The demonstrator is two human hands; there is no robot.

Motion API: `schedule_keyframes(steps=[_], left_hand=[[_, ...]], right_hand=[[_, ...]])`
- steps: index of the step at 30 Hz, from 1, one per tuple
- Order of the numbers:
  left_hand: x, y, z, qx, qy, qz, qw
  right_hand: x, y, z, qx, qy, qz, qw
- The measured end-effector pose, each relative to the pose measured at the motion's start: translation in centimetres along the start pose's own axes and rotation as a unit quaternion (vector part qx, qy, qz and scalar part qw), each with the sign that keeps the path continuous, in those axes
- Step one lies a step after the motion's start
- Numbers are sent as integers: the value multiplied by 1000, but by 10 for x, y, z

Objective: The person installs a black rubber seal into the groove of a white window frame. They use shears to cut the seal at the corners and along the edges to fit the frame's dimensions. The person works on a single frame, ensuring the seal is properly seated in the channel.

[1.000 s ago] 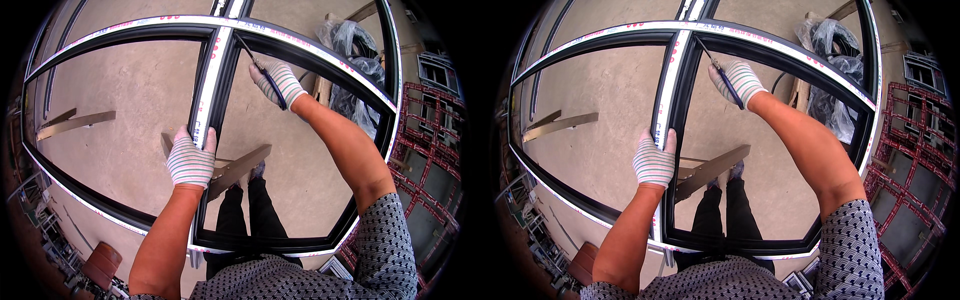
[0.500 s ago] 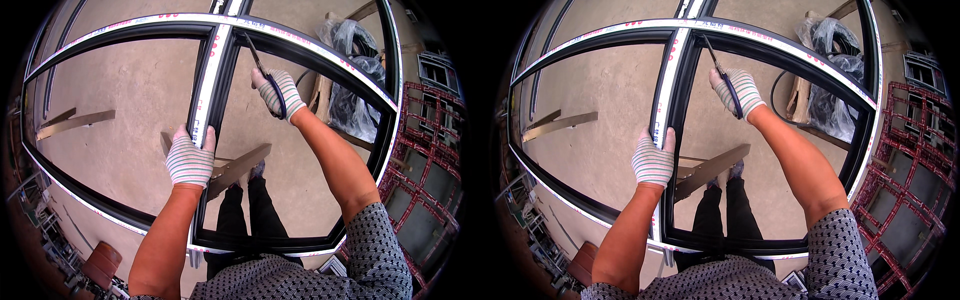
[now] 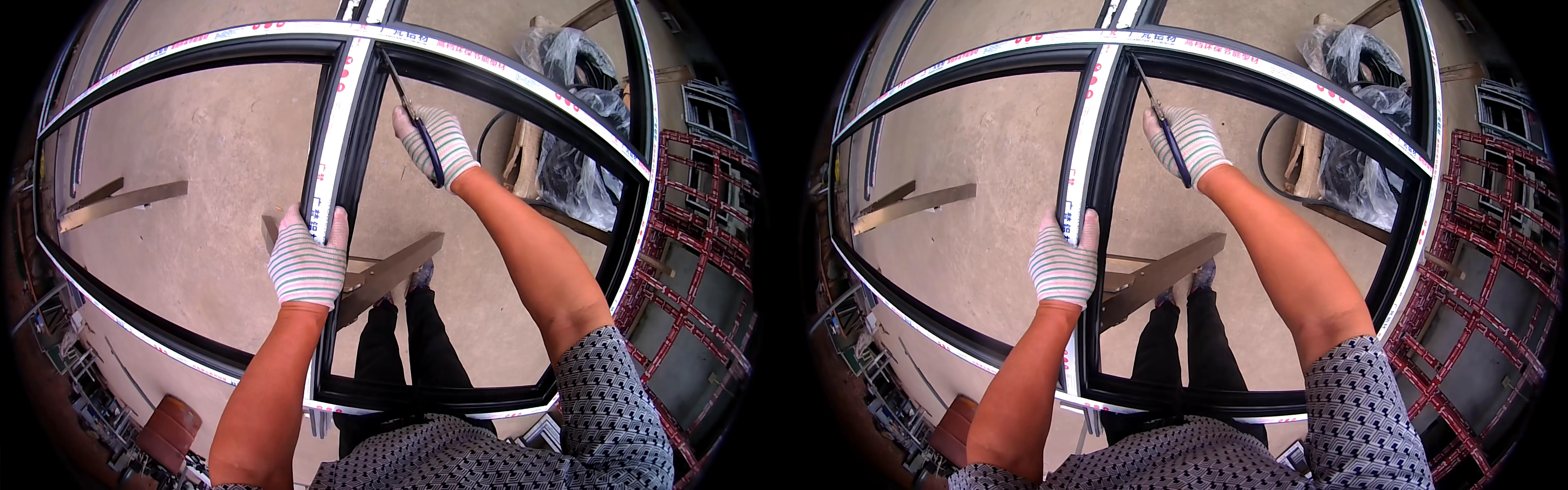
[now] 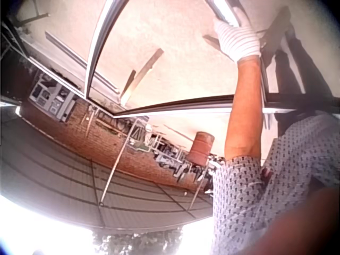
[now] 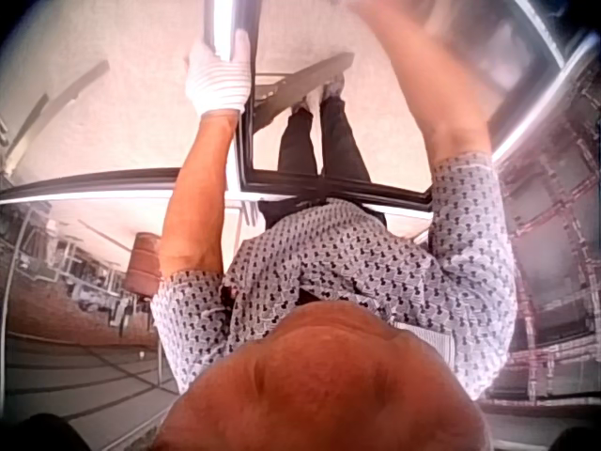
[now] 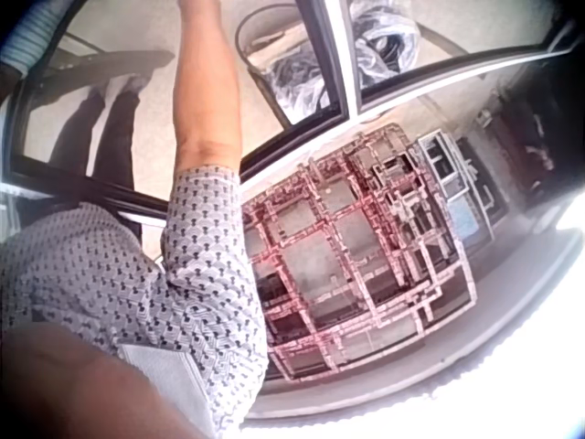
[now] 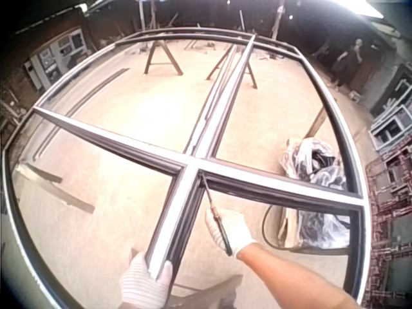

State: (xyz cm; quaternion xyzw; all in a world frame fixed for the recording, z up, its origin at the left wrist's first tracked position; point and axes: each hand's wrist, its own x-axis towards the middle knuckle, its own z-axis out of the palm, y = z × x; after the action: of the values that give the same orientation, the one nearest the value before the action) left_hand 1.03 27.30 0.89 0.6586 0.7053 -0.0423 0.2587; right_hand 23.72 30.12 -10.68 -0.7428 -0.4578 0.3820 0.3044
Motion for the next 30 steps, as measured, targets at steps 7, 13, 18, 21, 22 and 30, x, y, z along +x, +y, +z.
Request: schedule_keyframes(steps=[7, 13, 18, 21, 22, 30], left_hand=[[-1, -3, 4, 5, 26, 12, 1000], [-1, -10, 12, 16, 55, 24, 998], [-2, -1, 3, 6, 22, 9, 1000], [-2, -2, 5, 11, 35, 16, 999], [-1, -4, 7, 13, 42, 21, 999], [-1, -5, 8, 7, 32, 15, 999]], right_hand=[[2, -5, -6, -212, 31, 3, 977], [8, 4, -6, -287, 23, -2, 958], [5, -2, -2, -135, 4, 21, 991], [7, 16, 12, -53, 21, -1, 998], [8, 19, 14, -33, 22, -1, 999], [6, 9, 7, 2, 6, -9, 1000]])
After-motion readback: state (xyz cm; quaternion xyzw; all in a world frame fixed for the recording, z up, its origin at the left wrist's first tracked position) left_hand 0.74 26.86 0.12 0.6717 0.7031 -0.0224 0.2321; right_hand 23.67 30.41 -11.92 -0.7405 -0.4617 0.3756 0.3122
